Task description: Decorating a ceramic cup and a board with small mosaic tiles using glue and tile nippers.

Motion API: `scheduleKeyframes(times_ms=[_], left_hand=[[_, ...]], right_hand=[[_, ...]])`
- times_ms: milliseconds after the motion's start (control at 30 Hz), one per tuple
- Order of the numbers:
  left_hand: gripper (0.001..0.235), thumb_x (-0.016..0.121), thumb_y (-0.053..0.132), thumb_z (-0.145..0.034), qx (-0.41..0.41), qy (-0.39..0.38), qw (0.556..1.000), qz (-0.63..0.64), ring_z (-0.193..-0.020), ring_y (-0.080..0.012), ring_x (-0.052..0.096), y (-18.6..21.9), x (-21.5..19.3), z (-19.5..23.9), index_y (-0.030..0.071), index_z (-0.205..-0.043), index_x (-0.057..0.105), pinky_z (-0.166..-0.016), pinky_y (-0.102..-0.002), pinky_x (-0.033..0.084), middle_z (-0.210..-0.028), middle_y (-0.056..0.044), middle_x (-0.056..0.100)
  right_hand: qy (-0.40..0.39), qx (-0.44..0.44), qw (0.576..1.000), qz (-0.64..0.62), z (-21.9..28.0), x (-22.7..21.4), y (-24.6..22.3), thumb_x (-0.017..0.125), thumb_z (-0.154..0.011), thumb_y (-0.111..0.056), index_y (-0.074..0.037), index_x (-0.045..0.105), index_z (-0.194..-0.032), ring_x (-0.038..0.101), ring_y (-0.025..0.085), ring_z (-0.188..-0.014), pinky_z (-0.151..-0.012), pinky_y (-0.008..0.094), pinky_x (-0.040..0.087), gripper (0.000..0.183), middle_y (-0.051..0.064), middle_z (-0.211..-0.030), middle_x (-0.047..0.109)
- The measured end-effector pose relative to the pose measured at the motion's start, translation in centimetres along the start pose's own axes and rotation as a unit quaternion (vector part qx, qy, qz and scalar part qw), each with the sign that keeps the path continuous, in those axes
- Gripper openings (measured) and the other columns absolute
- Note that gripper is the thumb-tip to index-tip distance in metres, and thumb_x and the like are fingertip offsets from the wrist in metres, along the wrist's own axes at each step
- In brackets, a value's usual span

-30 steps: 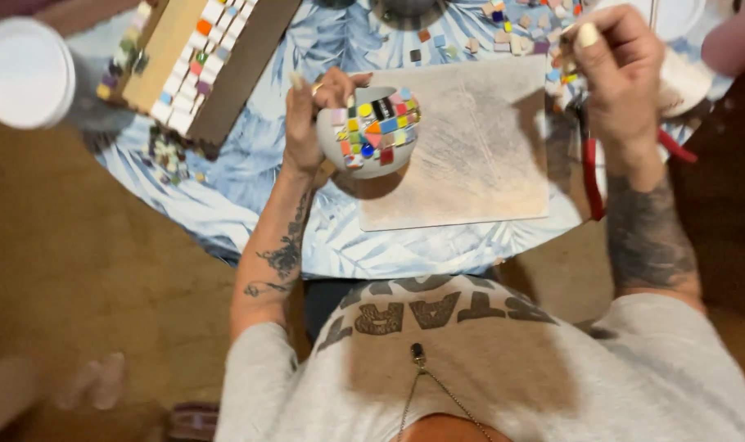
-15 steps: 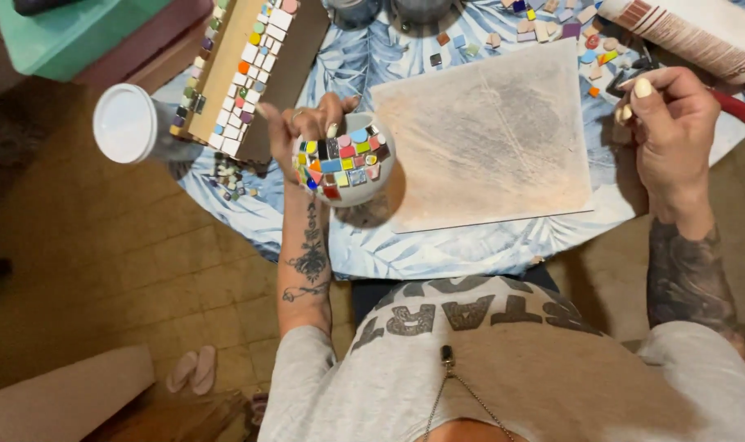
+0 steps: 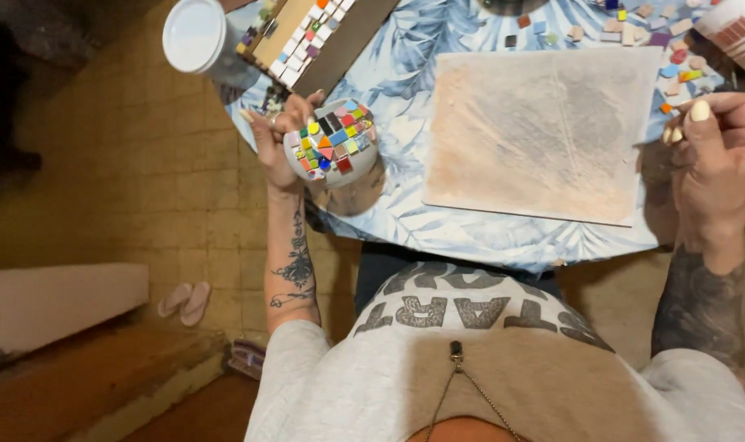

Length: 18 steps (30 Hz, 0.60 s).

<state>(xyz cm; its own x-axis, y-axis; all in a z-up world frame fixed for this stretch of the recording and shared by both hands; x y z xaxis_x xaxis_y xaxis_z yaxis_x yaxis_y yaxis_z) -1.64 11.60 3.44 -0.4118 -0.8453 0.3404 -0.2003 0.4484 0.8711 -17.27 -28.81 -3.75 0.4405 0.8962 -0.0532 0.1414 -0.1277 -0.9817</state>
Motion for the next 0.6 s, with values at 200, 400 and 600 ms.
scheduleKeyframes(times_ms=[200,400,600], left_hand=[[0.063,0.01,0.047,-0.085,0.019,-0.067,0.993,0.096,-0.068,-0.0145,0.041,-1.0,-0.8,0.9,0.009,-0.049,0.045,-0.095,-0.034,0.033,-0.065,-0.004,0.041],[0.061,0.017,0.048,-0.085,0.117,-0.101,0.96,0.234,-0.061,-0.0158,0.047,-0.9,-1.5,1.9,0.011,-0.042,0.039,-0.083,-0.034,0.042,-0.043,-0.001,0.039],[0.064,0.009,0.042,-0.089,0.198,-0.16,0.953,0.166,-0.06,-0.0172,0.037,1.1,-2.4,3.3,0.013,-0.035,0.026,-0.087,-0.032,0.039,-0.039,0.0,0.023]], right_hand=[[0.014,0.087,0.996,-0.02,1.1,0.0,-1.7,0.047,-0.102,-0.03,-0.011,0.042,-0.102,0.039,0.003,-0.058,-0.048,0.015,0.028,0.02,-0.002,-0.072,0.041],[-0.002,0.157,0.987,-0.036,2.1,-2.7,1.5,0.041,-0.101,-0.041,-0.022,0.044,-0.11,0.045,0.004,-0.058,-0.06,0.019,0.046,0.022,-0.01,-0.077,0.042],[-0.037,0.117,0.991,-0.049,1.9,-3.8,3.8,0.041,-0.105,-0.037,-0.025,0.043,-0.09,0.041,0.004,-0.071,-0.071,0.025,0.039,0.019,-0.012,-0.083,0.044]])
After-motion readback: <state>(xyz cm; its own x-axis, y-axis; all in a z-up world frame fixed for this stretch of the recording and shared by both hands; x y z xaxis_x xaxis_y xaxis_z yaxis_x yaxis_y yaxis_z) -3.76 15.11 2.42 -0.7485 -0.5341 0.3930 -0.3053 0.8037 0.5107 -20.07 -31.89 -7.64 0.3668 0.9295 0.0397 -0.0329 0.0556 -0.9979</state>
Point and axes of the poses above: each hand's wrist, its own z-axis away from the middle knuckle, its own x-axis out of the palm, y = z × x, the point moved 2 cm from there along -z, towards the middle knuckle
